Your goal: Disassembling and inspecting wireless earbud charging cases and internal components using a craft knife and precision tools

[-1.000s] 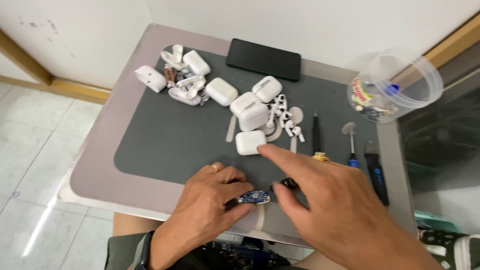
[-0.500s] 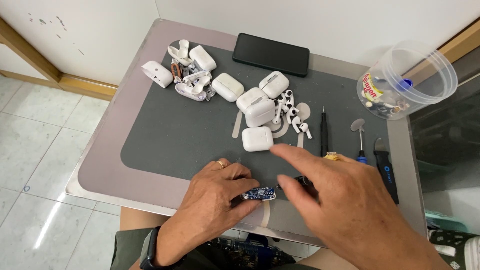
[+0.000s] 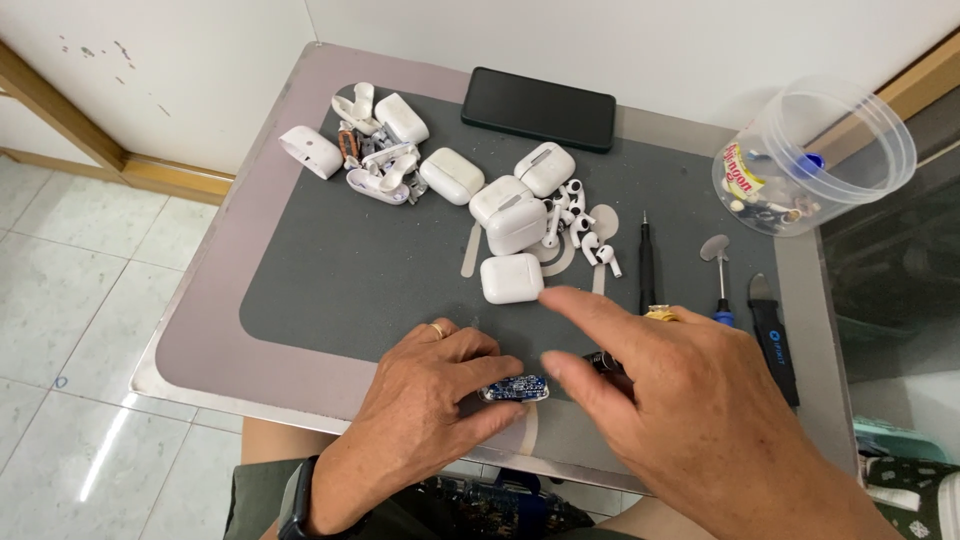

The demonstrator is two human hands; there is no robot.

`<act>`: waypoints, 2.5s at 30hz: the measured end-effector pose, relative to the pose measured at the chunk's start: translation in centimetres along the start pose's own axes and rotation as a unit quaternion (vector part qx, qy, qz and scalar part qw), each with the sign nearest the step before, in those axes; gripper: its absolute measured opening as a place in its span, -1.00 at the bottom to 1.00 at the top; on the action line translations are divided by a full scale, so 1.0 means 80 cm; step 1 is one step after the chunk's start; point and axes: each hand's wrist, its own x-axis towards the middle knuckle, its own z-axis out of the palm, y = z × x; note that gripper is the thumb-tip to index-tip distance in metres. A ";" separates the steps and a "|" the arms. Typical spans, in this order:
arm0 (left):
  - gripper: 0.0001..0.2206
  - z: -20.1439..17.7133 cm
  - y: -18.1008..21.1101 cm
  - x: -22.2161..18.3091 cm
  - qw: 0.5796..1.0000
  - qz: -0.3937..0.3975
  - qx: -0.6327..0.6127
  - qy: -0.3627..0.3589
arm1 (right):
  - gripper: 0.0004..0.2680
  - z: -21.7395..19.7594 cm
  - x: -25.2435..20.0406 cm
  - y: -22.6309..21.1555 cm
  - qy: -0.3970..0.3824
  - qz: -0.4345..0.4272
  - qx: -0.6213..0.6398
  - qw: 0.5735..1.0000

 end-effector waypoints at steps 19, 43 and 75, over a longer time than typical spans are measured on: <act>-0.78 0.005 -0.006 -0.002 1.000 -0.001 -0.001 0.001 | -0.60 -0.016 0.025 0.000 -0.100 0.075 0.040 0.991; -0.70 0.001 0.005 0.001 1.000 -0.008 -0.001 0.007 | -0.51 -0.016 0.005 0.001 -0.100 0.066 0.027 0.992; -0.56 -0.009 0.017 0.011 0.995 -0.051 -0.039 -0.079 | -0.55 -0.009 -0.018 0.003 0.055 -0.008 0.113 0.992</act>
